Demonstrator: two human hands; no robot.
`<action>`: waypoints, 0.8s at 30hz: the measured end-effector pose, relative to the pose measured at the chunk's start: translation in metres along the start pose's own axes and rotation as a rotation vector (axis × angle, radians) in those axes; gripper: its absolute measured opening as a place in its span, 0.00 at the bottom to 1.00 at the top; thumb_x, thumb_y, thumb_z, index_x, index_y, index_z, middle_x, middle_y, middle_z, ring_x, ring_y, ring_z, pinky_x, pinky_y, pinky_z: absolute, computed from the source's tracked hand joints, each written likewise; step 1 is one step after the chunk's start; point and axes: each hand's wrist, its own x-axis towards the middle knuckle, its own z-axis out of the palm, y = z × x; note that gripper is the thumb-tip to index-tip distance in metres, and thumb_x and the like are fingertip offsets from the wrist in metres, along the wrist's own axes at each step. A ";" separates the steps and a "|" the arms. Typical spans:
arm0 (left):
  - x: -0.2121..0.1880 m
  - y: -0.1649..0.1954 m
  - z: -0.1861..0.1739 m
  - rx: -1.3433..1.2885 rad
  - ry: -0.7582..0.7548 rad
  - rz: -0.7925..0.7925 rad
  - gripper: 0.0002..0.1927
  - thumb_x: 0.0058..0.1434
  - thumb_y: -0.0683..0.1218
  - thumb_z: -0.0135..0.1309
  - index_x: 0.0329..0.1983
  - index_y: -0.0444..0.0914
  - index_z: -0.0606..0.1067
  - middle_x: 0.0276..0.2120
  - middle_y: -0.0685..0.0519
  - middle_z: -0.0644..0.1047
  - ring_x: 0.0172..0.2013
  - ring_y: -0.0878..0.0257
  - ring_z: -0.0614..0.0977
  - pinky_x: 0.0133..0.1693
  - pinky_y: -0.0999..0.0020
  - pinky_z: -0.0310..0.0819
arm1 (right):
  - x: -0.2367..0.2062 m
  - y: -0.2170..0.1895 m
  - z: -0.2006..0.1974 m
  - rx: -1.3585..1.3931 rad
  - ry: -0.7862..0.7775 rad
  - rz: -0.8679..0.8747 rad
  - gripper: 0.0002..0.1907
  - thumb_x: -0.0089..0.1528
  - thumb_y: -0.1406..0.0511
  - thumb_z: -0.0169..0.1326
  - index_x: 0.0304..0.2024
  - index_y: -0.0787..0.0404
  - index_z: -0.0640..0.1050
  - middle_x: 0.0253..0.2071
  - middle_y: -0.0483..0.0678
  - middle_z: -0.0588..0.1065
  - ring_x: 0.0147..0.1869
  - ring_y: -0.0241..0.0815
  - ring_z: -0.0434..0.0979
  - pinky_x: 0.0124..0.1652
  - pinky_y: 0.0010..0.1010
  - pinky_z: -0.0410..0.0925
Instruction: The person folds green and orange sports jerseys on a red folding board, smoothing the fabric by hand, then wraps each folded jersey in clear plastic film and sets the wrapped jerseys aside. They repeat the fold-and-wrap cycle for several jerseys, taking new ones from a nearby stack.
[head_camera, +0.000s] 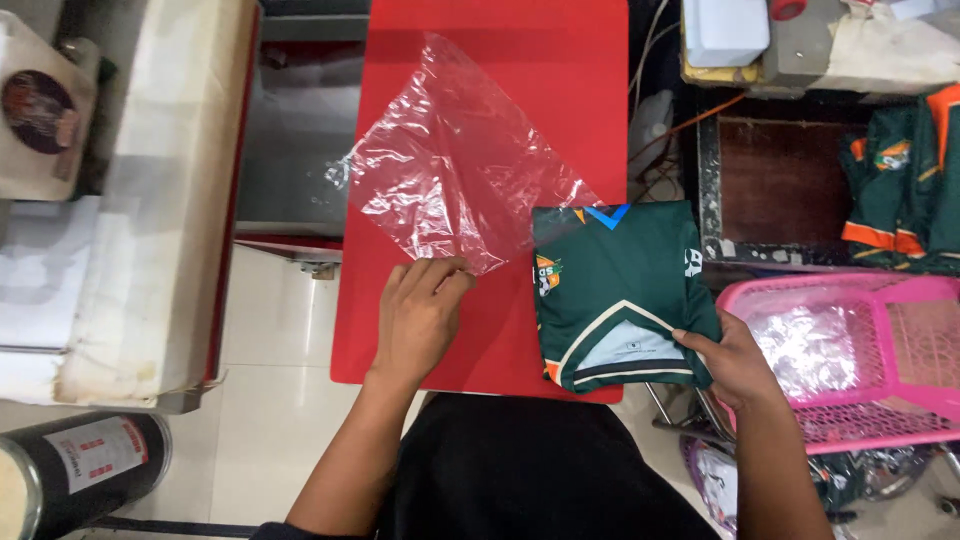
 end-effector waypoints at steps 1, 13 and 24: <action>-0.003 0.004 0.002 -0.018 -0.012 0.033 0.09 0.56 0.36 0.55 0.38 0.41 0.77 0.44 0.54 0.80 0.43 0.56 0.80 0.43 0.59 0.68 | -0.005 0.003 -0.001 0.014 0.016 -0.004 0.24 0.59 0.75 0.56 0.58 0.72 0.72 0.47 0.54 0.79 0.44 0.42 0.81 0.43 0.35 0.75; -0.080 0.063 0.057 -1.020 -0.679 -0.707 0.18 0.65 0.47 0.57 0.55 0.39 0.69 0.50 0.50 0.77 0.46 0.58 0.84 0.47 0.63 0.80 | -0.015 0.042 -0.007 0.372 0.080 0.168 0.23 0.63 0.71 0.54 0.61 0.71 0.69 0.47 0.54 0.78 0.44 0.45 0.82 0.39 0.35 0.77; -0.074 0.090 0.094 -1.101 -0.682 -0.361 0.15 0.70 0.44 0.55 0.59 0.39 0.71 0.46 0.43 0.81 0.45 0.60 0.81 0.48 0.64 0.75 | -0.088 -0.041 0.062 -0.988 0.043 -0.453 0.50 0.54 0.64 0.62 0.76 0.50 0.55 0.72 0.72 0.56 0.74 0.70 0.59 0.57 0.49 0.66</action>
